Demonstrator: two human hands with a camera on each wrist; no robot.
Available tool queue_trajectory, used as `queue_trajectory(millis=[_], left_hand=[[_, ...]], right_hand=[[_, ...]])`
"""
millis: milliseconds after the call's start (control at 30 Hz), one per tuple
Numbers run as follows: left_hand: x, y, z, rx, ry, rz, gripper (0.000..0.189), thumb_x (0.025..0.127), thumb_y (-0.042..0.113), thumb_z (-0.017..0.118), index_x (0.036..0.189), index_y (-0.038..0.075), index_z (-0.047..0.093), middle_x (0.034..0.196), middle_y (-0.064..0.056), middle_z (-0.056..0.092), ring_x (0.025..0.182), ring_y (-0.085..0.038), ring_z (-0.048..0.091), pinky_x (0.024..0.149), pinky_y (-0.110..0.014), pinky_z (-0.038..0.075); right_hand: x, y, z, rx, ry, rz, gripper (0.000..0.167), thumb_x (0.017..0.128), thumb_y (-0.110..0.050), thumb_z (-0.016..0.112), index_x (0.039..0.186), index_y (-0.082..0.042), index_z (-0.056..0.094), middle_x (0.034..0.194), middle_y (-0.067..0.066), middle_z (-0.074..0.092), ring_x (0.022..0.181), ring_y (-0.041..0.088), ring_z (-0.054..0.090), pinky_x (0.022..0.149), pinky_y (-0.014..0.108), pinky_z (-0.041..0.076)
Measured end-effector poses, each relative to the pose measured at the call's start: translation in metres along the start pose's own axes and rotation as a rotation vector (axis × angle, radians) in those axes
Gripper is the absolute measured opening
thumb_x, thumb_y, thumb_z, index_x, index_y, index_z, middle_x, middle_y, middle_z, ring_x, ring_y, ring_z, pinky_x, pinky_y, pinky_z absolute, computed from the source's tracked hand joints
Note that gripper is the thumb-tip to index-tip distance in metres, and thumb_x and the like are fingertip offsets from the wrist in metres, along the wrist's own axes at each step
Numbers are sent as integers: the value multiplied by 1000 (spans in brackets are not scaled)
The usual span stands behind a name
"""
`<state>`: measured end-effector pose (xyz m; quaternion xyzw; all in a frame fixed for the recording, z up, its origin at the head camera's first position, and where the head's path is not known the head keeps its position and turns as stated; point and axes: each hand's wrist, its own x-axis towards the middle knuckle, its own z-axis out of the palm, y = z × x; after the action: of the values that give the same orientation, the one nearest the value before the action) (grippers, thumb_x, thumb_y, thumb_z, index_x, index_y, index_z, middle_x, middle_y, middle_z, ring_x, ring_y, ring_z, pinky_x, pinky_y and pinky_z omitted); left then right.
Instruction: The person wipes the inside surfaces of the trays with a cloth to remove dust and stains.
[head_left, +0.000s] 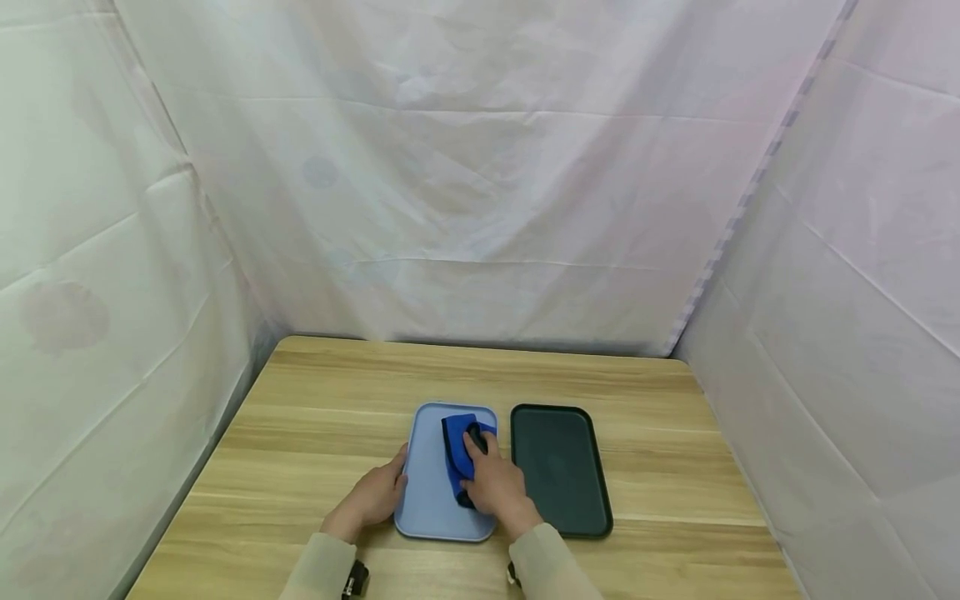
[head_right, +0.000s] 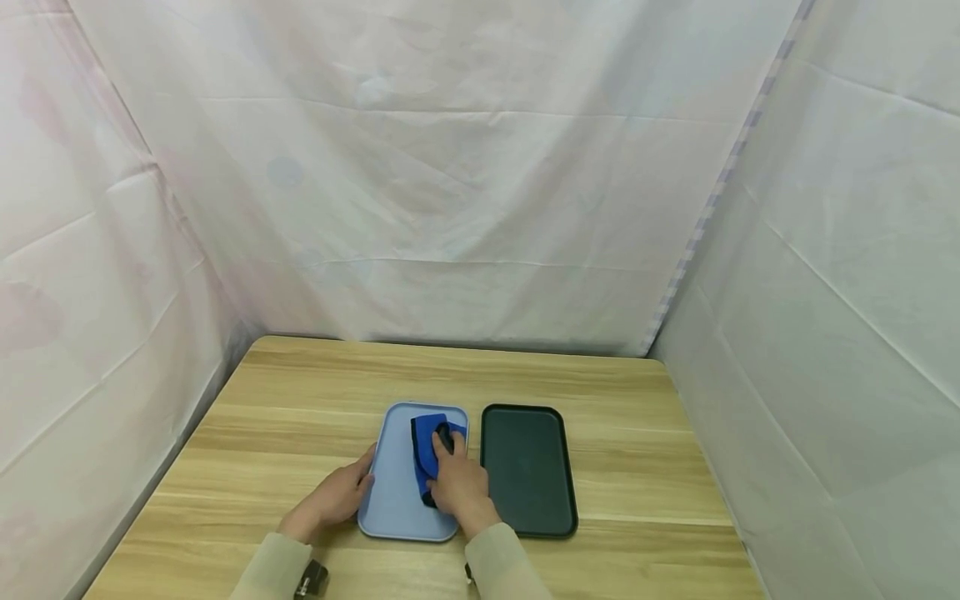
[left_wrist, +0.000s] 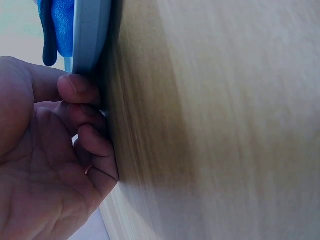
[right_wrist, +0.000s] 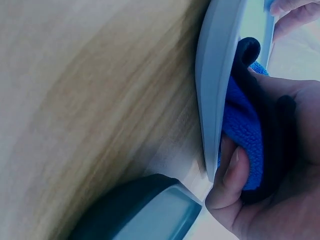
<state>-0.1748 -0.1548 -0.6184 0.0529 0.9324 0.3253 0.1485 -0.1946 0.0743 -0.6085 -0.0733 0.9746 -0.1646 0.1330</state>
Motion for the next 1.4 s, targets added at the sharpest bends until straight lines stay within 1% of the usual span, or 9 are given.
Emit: queue_trajectory(millis=[467, 733, 833, 967, 1067, 1200, 1233, 1300, 1400], left_hand=[[1, 0, 0, -2, 1, -2, 58, 107, 11, 50, 160, -3, 31, 148, -28, 56, 134, -44, 58, 112, -58, 44], [0, 0, 0, -5, 3, -1, 58, 107, 11, 50, 160, -4, 31, 147, -29, 57, 133, -44, 59, 111, -58, 45], [0, 0, 0, -5, -1, -5, 58, 107, 11, 50, 160, -3, 31, 147, -29, 56, 133, -44, 58, 111, -58, 45], [0, 1, -1, -8, -3, -8, 58, 107, 11, 50, 160, -3, 31, 147, -28, 56, 134, -44, 58, 112, -58, 44], [0, 2, -1, -11, -2, -8, 58, 107, 11, 49, 160, -4, 31, 147, -29, 56, 135, -44, 57, 112, -58, 44], [0, 2, -2, -11, -4, -6, 58, 107, 11, 49, 160, -4, 31, 147, -29, 57, 134, -45, 58, 111, -59, 44], [0, 2, -1, -10, -4, -5, 58, 107, 11, 49, 160, -4, 31, 146, -29, 57, 133, -44, 58, 111, -58, 45], [0, 2, -1, -10, -6, -5, 58, 107, 12, 49, 160, -4, 31, 147, -29, 57, 133, -44, 59, 111, -58, 45], [-1, 2, 0, -9, -6, -2, 58, 107, 12, 49, 160, -4, 31, 147, -29, 57, 132, -44, 59, 110, -58, 45]], right_hand=[[13, 0, -2, 16, 5, 11, 80, 94, -39, 75, 163, -33, 34, 167, 11, 29, 54, 22, 50, 49, 38, 41], [21, 0, -1, 25, 18, 15, 80, 95, -39, 75, 163, -32, 34, 166, 12, 29, 53, 22, 51, 52, 40, 44], [23, -1, -1, 31, 28, 17, 79, 94, -38, 75, 163, -30, 36, 165, 13, 31, 56, 23, 55, 56, 43, 48], [26, -3, -2, 33, 41, 21, 79, 94, -37, 76, 162, -28, 37, 164, 15, 32, 66, 28, 61, 63, 48, 53], [28, -5, -1, 49, 48, 28, 79, 94, -37, 76, 162, -26, 38, 163, 17, 32, 69, 30, 63, 62, 48, 52], [31, -8, 1, 78, 55, 41, 79, 94, -37, 75, 163, -24, 37, 163, 20, 30, 63, 27, 59, 55, 43, 47], [33, -9, 3, 80, 59, 44, 79, 95, -37, 75, 163, -23, 36, 163, 21, 30, 62, 26, 58, 55, 42, 47], [35, -11, 4, 78, 62, 50, 79, 96, -38, 74, 163, -22, 35, 163, 23, 29, 60, 25, 57, 59, 43, 49], [37, -16, 6, 68, 80, 60, 78, 96, -38, 73, 163, -19, 36, 161, 25, 30, 61, 27, 60, 69, 49, 53]])
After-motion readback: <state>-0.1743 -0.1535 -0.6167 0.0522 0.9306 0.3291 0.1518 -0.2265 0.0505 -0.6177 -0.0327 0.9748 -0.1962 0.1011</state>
